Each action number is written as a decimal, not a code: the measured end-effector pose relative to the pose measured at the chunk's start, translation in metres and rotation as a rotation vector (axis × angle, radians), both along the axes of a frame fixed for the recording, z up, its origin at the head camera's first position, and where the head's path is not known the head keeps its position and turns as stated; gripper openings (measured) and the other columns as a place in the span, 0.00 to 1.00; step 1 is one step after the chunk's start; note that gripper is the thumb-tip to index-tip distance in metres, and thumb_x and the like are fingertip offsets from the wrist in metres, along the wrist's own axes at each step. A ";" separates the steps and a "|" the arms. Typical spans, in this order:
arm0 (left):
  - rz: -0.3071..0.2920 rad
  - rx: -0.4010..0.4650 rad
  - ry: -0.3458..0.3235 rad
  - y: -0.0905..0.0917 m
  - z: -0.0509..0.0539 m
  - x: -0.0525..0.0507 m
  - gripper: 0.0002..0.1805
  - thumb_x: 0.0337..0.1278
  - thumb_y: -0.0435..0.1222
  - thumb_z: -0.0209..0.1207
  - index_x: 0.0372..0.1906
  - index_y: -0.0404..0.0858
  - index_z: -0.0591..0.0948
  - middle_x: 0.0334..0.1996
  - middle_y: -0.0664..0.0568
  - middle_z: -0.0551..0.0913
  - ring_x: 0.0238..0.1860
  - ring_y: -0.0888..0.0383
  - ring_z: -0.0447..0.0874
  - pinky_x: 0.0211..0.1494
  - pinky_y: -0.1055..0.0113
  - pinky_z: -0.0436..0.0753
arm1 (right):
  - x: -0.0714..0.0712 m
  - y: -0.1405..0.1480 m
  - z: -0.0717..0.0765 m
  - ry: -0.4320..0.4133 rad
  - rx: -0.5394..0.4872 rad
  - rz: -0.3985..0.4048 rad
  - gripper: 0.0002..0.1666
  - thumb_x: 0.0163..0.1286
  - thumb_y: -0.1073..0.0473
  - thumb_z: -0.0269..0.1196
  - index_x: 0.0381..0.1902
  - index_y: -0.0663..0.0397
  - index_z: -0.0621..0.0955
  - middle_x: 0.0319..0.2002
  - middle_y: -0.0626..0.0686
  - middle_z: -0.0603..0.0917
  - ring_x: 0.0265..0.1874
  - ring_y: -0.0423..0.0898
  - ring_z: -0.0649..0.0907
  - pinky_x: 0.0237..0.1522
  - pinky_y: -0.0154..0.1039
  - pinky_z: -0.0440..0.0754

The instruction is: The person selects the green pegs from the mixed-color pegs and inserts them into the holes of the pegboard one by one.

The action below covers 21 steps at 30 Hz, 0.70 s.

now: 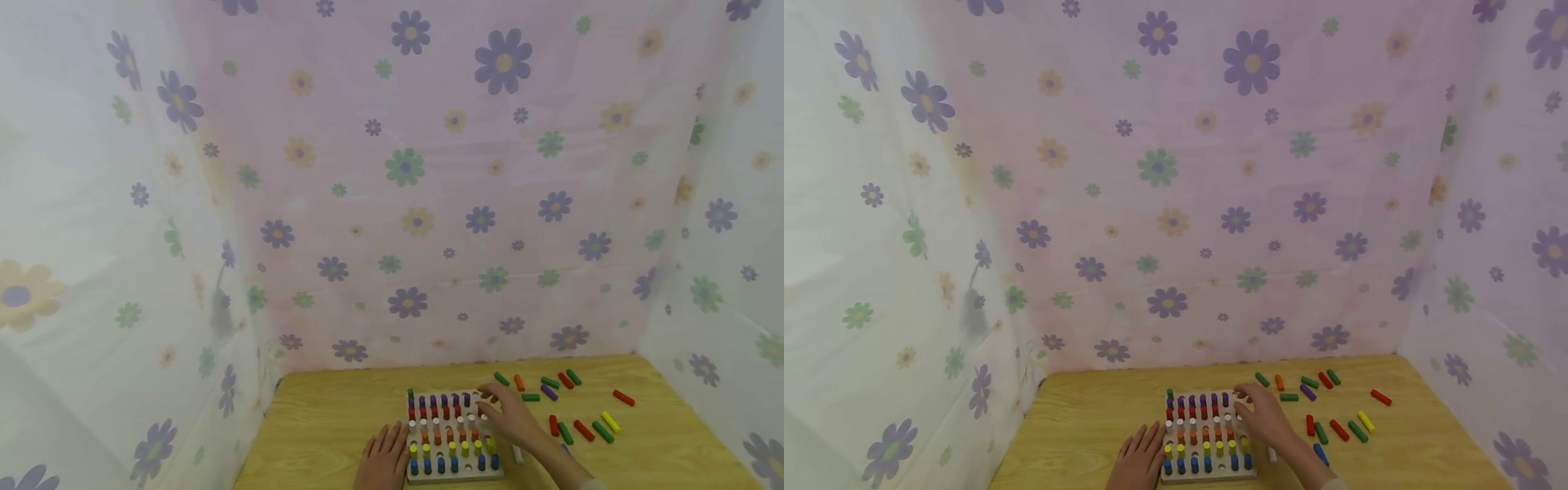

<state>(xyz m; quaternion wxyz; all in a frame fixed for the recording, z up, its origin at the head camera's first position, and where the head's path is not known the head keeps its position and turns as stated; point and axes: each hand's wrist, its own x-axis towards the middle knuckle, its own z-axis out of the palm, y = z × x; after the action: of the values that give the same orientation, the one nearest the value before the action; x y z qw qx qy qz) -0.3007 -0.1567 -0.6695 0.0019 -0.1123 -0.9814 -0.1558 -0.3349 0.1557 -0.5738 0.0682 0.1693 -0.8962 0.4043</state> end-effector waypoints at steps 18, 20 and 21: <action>0.022 0.012 -0.042 0.004 0.011 0.003 0.35 0.79 0.63 0.31 0.78 0.54 0.68 0.75 0.53 0.70 0.76 0.43 0.64 0.77 0.40 0.62 | 0.017 0.076 -0.012 0.016 -0.007 -0.059 0.18 0.72 0.63 0.66 0.55 0.67 0.81 0.48 0.59 0.85 0.42 0.50 0.82 0.39 0.38 0.84; 0.020 0.013 -0.034 0.004 0.009 0.003 0.35 0.79 0.63 0.31 0.78 0.54 0.68 0.74 0.53 0.71 0.75 0.43 0.65 0.77 0.40 0.62 | 0.017 0.086 -0.013 0.009 0.009 -0.080 0.18 0.72 0.63 0.67 0.56 0.67 0.81 0.48 0.59 0.85 0.42 0.49 0.82 0.38 0.38 0.84; 0.019 0.011 -0.030 0.003 0.008 0.003 0.35 0.79 0.63 0.30 0.78 0.55 0.68 0.74 0.53 0.71 0.75 0.43 0.65 0.76 0.40 0.63 | 0.017 0.091 -0.013 0.004 0.018 -0.088 0.18 0.72 0.63 0.66 0.56 0.67 0.81 0.48 0.60 0.85 0.42 0.50 0.82 0.38 0.39 0.84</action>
<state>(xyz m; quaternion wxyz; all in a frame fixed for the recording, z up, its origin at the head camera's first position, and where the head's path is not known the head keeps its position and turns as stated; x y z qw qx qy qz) -0.2980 -0.1532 -0.6612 -0.0105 -0.1007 -0.9814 -0.1630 -0.3177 0.2471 -0.5866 0.0861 0.1313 -0.9062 0.3925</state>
